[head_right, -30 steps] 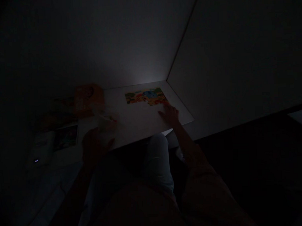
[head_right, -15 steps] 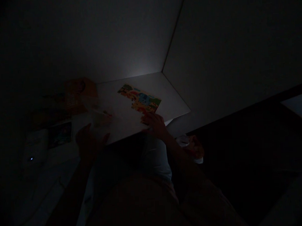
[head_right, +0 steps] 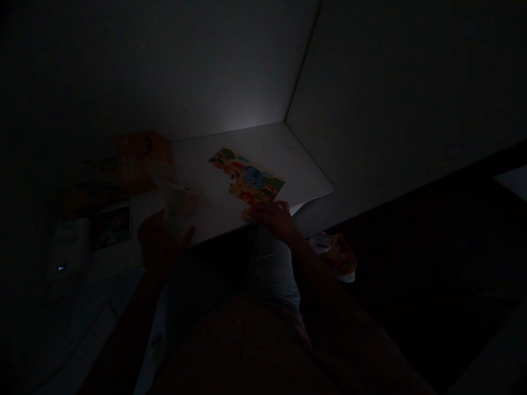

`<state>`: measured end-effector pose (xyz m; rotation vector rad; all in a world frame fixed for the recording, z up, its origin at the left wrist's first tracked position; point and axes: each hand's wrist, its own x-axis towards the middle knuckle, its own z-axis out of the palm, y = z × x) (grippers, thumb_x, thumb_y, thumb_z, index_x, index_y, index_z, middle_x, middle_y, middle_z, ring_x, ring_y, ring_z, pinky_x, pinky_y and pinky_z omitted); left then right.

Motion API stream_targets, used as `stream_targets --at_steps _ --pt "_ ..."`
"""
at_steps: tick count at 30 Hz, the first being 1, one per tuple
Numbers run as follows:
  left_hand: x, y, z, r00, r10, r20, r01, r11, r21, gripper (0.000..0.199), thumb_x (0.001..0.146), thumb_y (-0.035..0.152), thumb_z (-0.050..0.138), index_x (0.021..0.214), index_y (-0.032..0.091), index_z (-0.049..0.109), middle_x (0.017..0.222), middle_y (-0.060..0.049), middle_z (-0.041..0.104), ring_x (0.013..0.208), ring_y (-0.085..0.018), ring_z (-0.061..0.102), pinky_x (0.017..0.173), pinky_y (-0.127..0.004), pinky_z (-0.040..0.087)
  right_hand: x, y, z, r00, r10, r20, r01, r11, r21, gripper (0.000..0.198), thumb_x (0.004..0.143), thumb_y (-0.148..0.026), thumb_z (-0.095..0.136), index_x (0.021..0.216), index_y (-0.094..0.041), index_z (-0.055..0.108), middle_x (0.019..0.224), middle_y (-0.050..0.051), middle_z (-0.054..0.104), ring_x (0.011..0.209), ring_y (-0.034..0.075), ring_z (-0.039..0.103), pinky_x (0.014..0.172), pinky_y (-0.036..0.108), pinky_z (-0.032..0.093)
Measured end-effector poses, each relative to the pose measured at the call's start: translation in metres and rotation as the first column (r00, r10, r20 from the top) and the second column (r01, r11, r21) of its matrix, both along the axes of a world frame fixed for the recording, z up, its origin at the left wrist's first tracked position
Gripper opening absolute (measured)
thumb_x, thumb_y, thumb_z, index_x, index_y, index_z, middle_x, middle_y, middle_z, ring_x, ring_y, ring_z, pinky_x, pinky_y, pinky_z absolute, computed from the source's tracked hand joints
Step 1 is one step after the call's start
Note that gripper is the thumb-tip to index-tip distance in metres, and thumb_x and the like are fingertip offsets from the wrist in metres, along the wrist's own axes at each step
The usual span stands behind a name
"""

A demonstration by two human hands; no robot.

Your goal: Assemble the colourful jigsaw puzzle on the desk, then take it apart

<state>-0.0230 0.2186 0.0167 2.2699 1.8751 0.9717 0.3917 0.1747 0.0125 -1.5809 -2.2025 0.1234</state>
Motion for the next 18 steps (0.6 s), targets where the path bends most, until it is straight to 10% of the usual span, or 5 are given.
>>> stream_targets --at_steps 18 --pt "0.002 -0.002 -0.003 0.998 0.009 -0.059 -0.003 0.995 0.1 0.117 0.106 0.097 0.048 0.161 -0.006 0.058 0.152 -0.035 0.061 0.146 -0.052 0.056 0.13 -0.065 0.043 0.044 0.095 0.07 0.891 -0.124 -0.437 0.159 0.986 0.044 0.037 0.097 -0.061 0.075 0.106 -0.026 0.08 0.1 0.01 0.087 0.089 0.027 0.081 0.085 0.043 0.064"
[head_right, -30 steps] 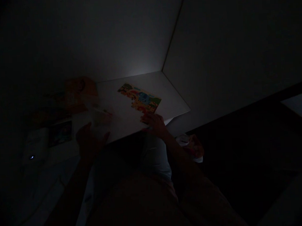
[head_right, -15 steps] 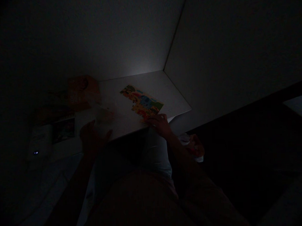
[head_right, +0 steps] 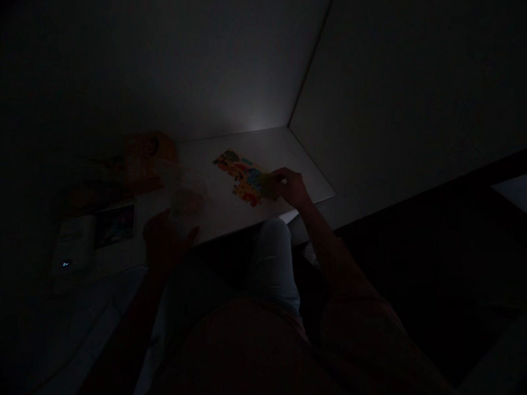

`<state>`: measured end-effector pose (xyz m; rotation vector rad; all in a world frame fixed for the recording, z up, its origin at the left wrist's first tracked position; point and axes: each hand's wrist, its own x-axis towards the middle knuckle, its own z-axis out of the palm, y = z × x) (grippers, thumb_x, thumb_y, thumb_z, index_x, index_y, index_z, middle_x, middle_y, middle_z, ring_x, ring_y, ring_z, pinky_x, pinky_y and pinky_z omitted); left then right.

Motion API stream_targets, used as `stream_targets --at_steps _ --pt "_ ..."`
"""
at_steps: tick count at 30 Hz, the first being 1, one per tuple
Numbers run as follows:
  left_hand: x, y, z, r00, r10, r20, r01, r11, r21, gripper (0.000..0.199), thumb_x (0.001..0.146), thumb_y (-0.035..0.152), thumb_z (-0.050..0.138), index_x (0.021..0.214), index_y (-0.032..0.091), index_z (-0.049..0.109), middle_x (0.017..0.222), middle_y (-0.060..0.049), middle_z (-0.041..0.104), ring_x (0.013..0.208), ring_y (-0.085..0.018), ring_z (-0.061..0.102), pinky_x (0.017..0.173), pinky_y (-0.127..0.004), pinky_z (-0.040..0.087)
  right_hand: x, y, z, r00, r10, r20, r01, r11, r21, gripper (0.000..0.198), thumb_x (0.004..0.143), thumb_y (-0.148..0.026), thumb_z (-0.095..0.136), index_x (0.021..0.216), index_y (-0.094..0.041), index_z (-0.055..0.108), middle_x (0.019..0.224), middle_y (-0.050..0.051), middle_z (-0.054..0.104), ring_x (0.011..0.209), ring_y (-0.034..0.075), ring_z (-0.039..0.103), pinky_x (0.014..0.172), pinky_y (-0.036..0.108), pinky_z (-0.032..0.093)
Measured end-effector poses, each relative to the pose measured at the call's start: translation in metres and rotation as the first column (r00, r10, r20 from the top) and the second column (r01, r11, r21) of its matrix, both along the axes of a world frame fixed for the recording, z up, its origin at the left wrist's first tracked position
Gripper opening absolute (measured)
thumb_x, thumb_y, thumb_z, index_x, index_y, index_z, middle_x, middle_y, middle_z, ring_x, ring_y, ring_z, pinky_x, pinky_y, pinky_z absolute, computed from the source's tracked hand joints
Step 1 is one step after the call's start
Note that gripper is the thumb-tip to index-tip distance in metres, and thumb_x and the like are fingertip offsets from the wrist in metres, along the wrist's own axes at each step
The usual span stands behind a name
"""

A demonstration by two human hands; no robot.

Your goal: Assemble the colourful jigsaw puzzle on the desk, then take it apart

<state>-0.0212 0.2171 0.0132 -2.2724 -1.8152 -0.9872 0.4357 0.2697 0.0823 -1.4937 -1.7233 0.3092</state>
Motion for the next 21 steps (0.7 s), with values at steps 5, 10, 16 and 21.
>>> stream_targets --at_steps 5,10,16,21 --pt "0.001 -0.001 0.005 1.0 0.003 -0.012 -0.004 0.999 -0.042 0.115 0.106 0.096 0.046 0.16 -0.005 0.059 0.152 -0.035 0.061 0.144 -0.052 0.058 0.128 -0.065 0.045 0.005 0.037 0.015 0.998 -0.023 -0.066 0.022 1.0 -0.018 0.049 0.095 -0.075 0.073 0.1 -0.026 0.075 0.095 0.007 0.082 0.089 0.025 0.079 0.089 0.043 0.065" --pt "-0.002 0.001 0.001 1.0 0.003 -0.003 -0.003 1.0 -0.012 0.112 0.105 0.092 0.056 0.16 -0.005 0.06 0.149 -0.035 0.062 0.141 -0.051 0.06 0.125 -0.065 0.047 0.011 0.073 0.041 0.994 -0.033 -0.103 0.034 0.999 0.009 0.069 0.09 -0.094 0.071 0.102 -0.025 0.074 0.097 0.006 0.081 0.089 0.024 0.078 0.09 0.043 0.066" --pt "0.0 0.0 0.002 1.0 -0.002 0.011 0.002 1.0 -0.011 0.105 0.103 0.083 0.066 0.158 -0.006 0.061 0.148 -0.034 0.063 0.139 -0.051 0.061 0.122 -0.065 0.05 0.005 0.104 0.08 0.998 -0.006 -0.066 0.012 0.995 0.096 0.072 0.091 -0.096 0.074 0.102 -0.025 0.076 0.096 0.006 0.081 0.088 0.022 0.076 0.088 0.041 0.066" --pt "-0.001 0.0 -0.001 0.999 0.014 0.053 -0.009 0.995 -0.095 0.108 0.102 0.088 0.063 0.162 -0.001 0.057 0.153 -0.034 0.06 0.146 -0.052 0.056 0.13 -0.066 0.043 -0.018 0.112 0.12 0.996 0.082 -0.043 -0.073 0.982 0.176 0.061 0.097 -0.086 0.078 0.101 -0.025 0.077 0.097 0.004 0.082 0.088 0.021 0.077 0.085 0.04 0.066"
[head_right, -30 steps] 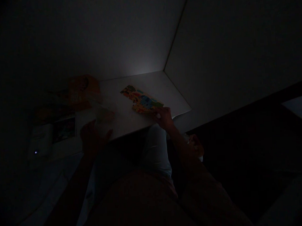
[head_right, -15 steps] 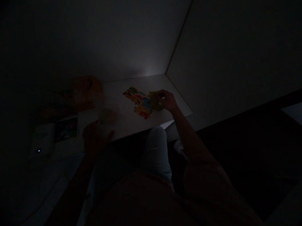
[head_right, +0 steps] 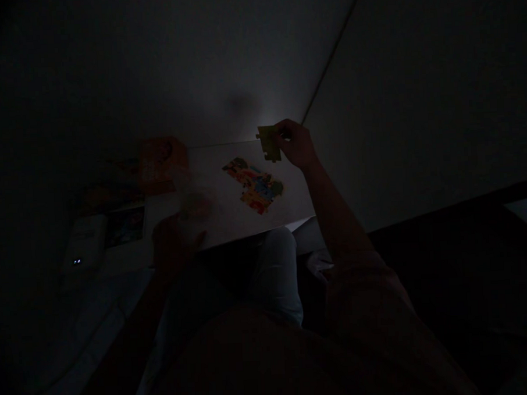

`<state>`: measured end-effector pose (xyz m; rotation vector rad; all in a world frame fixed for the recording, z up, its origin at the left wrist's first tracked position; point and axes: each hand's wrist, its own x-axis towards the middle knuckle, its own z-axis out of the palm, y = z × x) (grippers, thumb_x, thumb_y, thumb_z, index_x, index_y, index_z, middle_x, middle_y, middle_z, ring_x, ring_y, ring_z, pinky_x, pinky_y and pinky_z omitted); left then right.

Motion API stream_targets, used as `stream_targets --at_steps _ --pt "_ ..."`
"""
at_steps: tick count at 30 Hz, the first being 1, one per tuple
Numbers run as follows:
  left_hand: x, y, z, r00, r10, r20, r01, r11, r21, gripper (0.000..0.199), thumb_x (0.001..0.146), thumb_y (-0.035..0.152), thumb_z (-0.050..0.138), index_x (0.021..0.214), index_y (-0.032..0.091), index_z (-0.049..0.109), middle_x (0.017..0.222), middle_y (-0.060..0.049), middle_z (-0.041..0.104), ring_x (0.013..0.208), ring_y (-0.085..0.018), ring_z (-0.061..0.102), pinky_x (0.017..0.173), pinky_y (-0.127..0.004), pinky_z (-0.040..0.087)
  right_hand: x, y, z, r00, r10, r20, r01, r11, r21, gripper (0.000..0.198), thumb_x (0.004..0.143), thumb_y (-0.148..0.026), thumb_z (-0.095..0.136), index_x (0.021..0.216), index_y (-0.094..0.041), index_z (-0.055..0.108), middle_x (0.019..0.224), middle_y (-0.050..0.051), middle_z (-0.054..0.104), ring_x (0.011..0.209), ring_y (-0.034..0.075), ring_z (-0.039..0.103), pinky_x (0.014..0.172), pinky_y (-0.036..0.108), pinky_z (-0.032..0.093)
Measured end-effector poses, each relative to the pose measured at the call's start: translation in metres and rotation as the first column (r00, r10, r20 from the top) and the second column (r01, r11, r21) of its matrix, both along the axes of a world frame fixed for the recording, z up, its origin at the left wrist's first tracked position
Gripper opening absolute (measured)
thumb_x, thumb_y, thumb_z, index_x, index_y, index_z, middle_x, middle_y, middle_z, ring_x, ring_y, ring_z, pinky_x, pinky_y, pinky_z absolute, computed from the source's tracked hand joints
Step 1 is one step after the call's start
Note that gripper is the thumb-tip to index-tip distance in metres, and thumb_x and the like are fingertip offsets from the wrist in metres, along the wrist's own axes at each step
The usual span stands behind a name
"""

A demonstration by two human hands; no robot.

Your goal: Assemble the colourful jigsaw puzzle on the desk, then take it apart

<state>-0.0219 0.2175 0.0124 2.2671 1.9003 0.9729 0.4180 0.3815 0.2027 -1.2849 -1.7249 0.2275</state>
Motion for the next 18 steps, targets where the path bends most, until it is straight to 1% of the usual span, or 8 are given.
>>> stream_targets --at_steps 2,5,7,9,11,13,15,18 --pt "-0.002 0.001 -0.003 0.996 -0.02 0.083 0.018 1.0 0.021 0.104 0.101 0.086 0.066 0.161 0.002 0.056 0.155 -0.034 0.059 0.148 -0.051 0.055 0.132 -0.067 0.041 -0.013 -0.003 0.014 0.999 0.045 0.011 -0.045 0.999 0.024 0.056 0.1 -0.078 0.081 0.104 -0.022 0.078 0.101 0.004 0.083 0.09 0.019 0.077 0.087 0.037 0.066" --pt "-0.003 0.003 0.001 0.986 -0.034 0.164 0.012 0.991 0.131 0.093 0.106 0.076 0.067 0.164 0.006 0.05 0.156 -0.032 0.057 0.149 -0.047 0.053 0.133 -0.066 0.04 -0.038 -0.012 0.028 0.989 0.149 0.009 -0.149 0.988 0.035 0.052 0.105 -0.071 0.08 0.107 -0.019 0.079 0.101 0.002 0.08 0.09 0.016 0.077 0.087 0.034 0.064" --pt "0.001 0.001 0.015 0.99 -0.047 0.132 0.015 0.972 0.235 0.087 0.11 0.07 0.064 0.169 0.009 0.043 0.158 -0.03 0.054 0.151 -0.043 0.052 0.133 -0.062 0.041 -0.06 -0.021 0.034 0.975 0.222 -0.011 -0.221 0.975 0.018 0.052 0.105 -0.071 0.08 0.109 -0.019 0.078 0.099 0.0 0.077 0.086 0.014 0.075 0.085 0.033 0.064" --pt "0.009 -0.002 0.035 0.992 -0.063 0.111 0.02 0.937 0.35 0.084 0.113 0.066 0.063 0.172 0.013 0.037 0.157 -0.028 0.05 0.151 -0.04 0.05 0.132 -0.059 0.043 -0.086 -0.031 0.037 0.958 0.285 -0.034 -0.285 0.958 -0.016 0.052 0.105 -0.071 0.08 0.111 -0.019 0.078 0.098 -0.001 0.074 0.086 0.014 0.075 0.084 0.034 0.063" --pt "0.019 -0.004 0.054 0.993 -0.078 0.093 0.036 0.922 0.386 0.081 0.115 0.067 0.059 0.173 0.015 0.033 0.157 -0.027 0.047 0.152 -0.039 0.049 0.133 -0.058 0.042 -0.112 -0.04 0.037 0.943 0.33 -0.043 -0.332 0.941 -0.067 0.048 0.104 -0.067 0.082 0.111 -0.019 0.077 0.098 -0.001 0.075 0.089 0.016 0.077 0.084 0.035 0.063" --pt "0.024 -0.005 0.06 0.99 -0.09 0.106 0.042 0.923 0.383 0.079 0.118 0.064 0.054 0.174 0.015 0.03 0.157 -0.027 0.045 0.153 -0.038 0.047 0.133 -0.058 0.042 -0.135 -0.047 0.033 0.929 0.37 -0.012 -0.368 0.918 -0.147 0.04 0.104 -0.06 0.084 0.111 -0.021 0.078 0.099 0.0 0.078 0.091 0.019 0.078 0.084 0.035 0.065" --pt "0.024 -0.002 0.051 0.985 -0.106 0.133 0.05 0.927 0.371 0.08 0.118 0.061 0.057 0.175 0.013 0.029 0.159 -0.028 0.046 0.153 -0.038 0.047 0.132 -0.057 0.042 -0.147 -0.052 0.025 0.907 0.417 0.058 -0.391 0.885 -0.251 0.032 0.101 -0.054 0.087 0.11 -0.024 0.08 0.101 0.002 0.083 0.091 0.021 0.08 0.085 0.037 0.066" --pt "0.015 0.005 0.02 0.984 -0.098 0.147 0.049 0.952 0.303 0.087 0.114 0.066 0.062 0.172 0.006 0.037 0.16 -0.03 0.051 0.153 -0.042 0.05 0.133 -0.059 0.042 -0.138 -0.05 0.006 0.886 0.435 0.158 -0.357 0.86 -0.365 0.025 0.1 -0.05 0.088 0.108 -0.027 0.084 0.104 0.004 0.088 0.093 0.025 0.083 0.089 0.041 0.067"
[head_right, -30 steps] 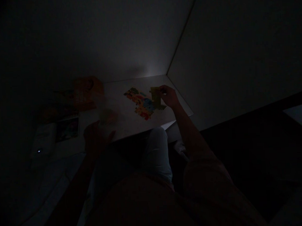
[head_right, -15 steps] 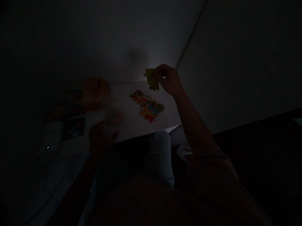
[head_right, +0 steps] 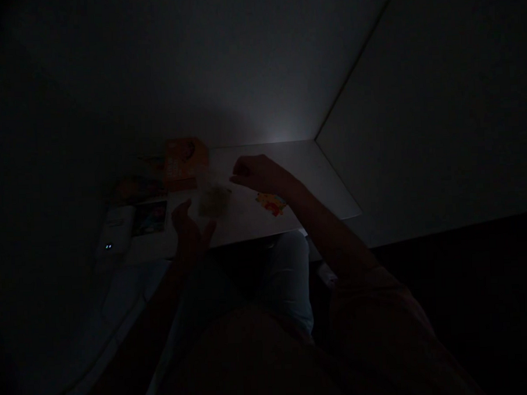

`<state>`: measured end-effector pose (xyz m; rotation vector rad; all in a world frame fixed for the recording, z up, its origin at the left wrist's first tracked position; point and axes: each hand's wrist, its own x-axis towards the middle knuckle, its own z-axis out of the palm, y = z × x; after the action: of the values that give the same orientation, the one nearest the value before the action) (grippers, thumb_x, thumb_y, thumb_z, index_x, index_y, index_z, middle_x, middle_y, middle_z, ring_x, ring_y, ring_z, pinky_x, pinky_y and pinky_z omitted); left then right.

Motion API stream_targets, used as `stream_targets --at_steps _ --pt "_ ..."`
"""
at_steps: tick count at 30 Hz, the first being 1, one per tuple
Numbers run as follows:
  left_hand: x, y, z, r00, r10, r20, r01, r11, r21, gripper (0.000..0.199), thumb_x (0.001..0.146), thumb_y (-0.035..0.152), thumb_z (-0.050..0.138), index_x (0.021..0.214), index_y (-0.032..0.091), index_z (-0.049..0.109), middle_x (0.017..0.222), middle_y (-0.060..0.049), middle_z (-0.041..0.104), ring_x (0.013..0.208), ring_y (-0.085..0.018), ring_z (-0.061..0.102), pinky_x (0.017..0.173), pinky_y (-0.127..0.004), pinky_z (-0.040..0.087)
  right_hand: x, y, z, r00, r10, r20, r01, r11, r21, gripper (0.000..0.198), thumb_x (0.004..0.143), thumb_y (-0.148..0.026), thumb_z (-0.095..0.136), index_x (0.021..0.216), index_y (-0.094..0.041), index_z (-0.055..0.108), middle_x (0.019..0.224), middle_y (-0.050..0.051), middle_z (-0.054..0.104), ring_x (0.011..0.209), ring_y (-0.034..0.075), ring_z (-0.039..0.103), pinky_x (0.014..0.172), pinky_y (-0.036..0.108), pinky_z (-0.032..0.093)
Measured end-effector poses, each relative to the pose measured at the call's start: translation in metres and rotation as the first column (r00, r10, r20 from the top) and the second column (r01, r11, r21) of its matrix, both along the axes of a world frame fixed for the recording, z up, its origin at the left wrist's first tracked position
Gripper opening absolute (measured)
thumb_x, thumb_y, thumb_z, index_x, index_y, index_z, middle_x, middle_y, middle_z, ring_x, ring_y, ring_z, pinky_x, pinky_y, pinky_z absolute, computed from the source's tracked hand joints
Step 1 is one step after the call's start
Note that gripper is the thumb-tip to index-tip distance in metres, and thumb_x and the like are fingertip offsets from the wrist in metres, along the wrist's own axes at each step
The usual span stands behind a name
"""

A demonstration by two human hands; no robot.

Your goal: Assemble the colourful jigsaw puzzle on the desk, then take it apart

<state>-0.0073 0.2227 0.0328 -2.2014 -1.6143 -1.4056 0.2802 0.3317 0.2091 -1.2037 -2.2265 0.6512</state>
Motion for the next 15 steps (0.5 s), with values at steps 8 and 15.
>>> stream_targets --at_steps 8,15 --pt "-0.01 0.006 -0.028 1.0 -0.019 -0.011 0.015 0.949 -0.315 0.105 0.103 0.076 0.069 0.168 -0.004 0.051 0.164 -0.035 0.057 0.152 -0.049 0.057 0.131 -0.066 0.045 0.126 0.023 -0.076 0.83 -0.484 0.279 0.513 0.857 -0.04 0.033 0.094 -0.049 0.096 0.104 -0.02 0.085 0.11 0.017 0.087 0.096 0.032 0.082 0.096 0.049 0.067" --pt "-0.007 0.006 -0.026 0.999 0.017 -0.045 -0.03 0.955 -0.295 0.102 0.107 0.081 0.06 0.165 -0.003 0.054 0.161 -0.034 0.06 0.151 -0.047 0.059 0.133 -0.059 0.044 0.167 0.007 -0.148 0.731 -0.579 0.361 0.631 0.775 -0.035 0.062 0.08 -0.069 0.101 0.108 -0.017 0.083 0.122 0.02 0.082 0.128 0.04 0.074 0.119 0.057 0.058"
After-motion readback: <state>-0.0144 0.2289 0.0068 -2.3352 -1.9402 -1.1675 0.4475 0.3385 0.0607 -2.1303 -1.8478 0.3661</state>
